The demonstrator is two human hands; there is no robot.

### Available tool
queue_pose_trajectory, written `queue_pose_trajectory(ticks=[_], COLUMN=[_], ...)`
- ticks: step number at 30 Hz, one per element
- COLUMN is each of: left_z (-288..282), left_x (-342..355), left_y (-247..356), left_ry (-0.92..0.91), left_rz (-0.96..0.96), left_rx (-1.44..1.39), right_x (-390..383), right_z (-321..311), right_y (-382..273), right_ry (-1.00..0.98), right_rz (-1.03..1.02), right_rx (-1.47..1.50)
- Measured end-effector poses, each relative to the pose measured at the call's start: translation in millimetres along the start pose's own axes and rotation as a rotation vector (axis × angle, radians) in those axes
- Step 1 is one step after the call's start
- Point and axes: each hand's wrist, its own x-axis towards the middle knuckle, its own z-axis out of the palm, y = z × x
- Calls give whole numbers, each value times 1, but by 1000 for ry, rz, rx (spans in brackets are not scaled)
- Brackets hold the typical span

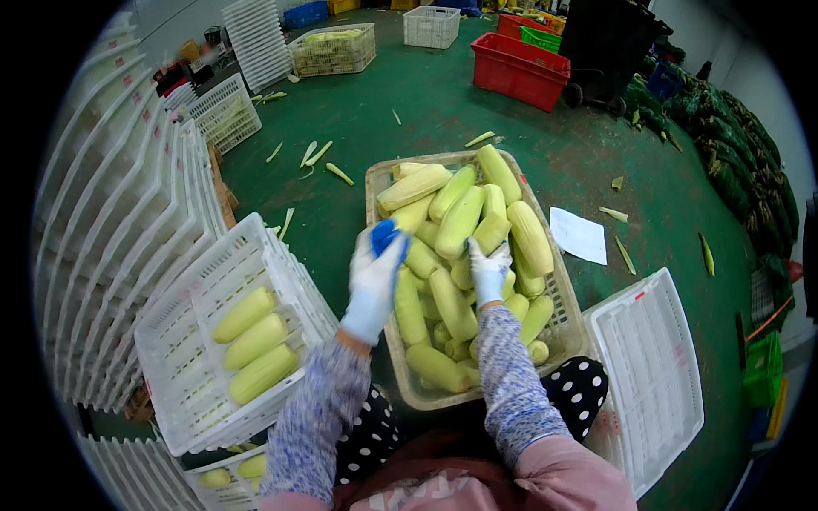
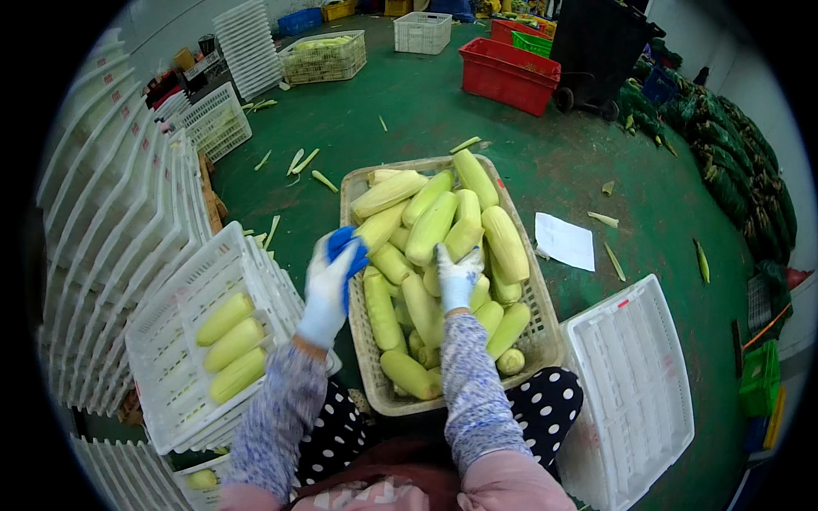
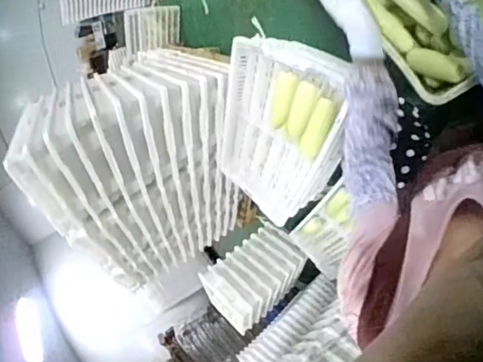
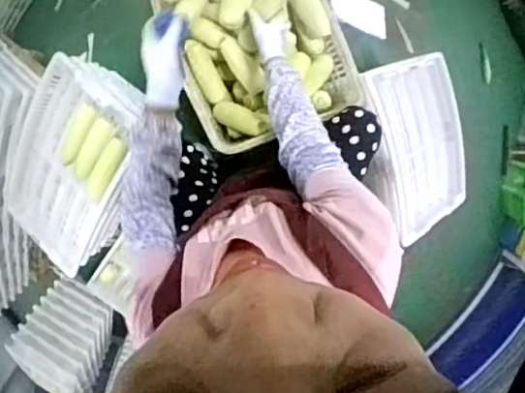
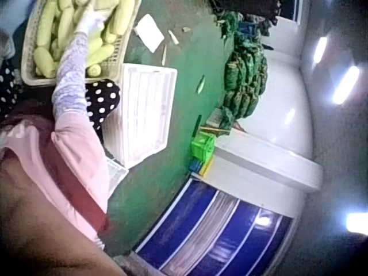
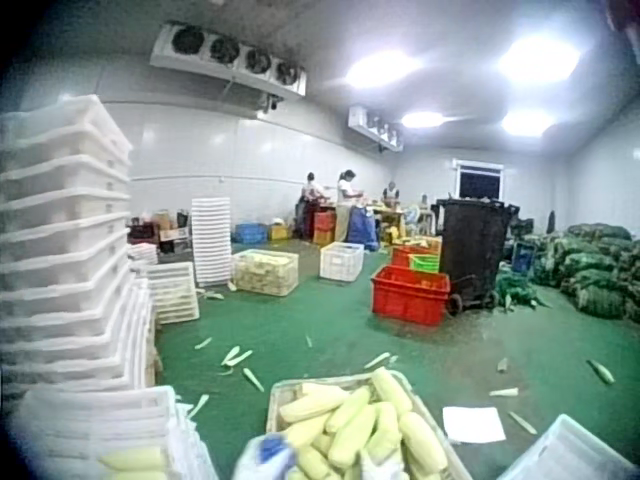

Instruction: The person sits on the floor and transfers peeled corn cobs from a large basket into smaller white plastic crates. They arrange the cobs neatly in rows within each crate and stack the filled crates on top of one another.

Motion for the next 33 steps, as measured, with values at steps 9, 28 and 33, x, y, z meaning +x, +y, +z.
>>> queue_pose_trajectory(ticks=[9,28,33], left_z=[74,-216,-292], left_x=[123,-85,-31], left_y=[-150,40,52], left_ry=[-189,182,276], left_rz=[-347,-210,-121], left_rx=[616,-1045,-819], right_x=[19,-218,-282], right_z=[-3,133,201], right_y=[17,-308,-324], right_ry=[-36,-1236,-814], right_rz=[-22,-1556,-1756], right_rx=[189,-65,-284])
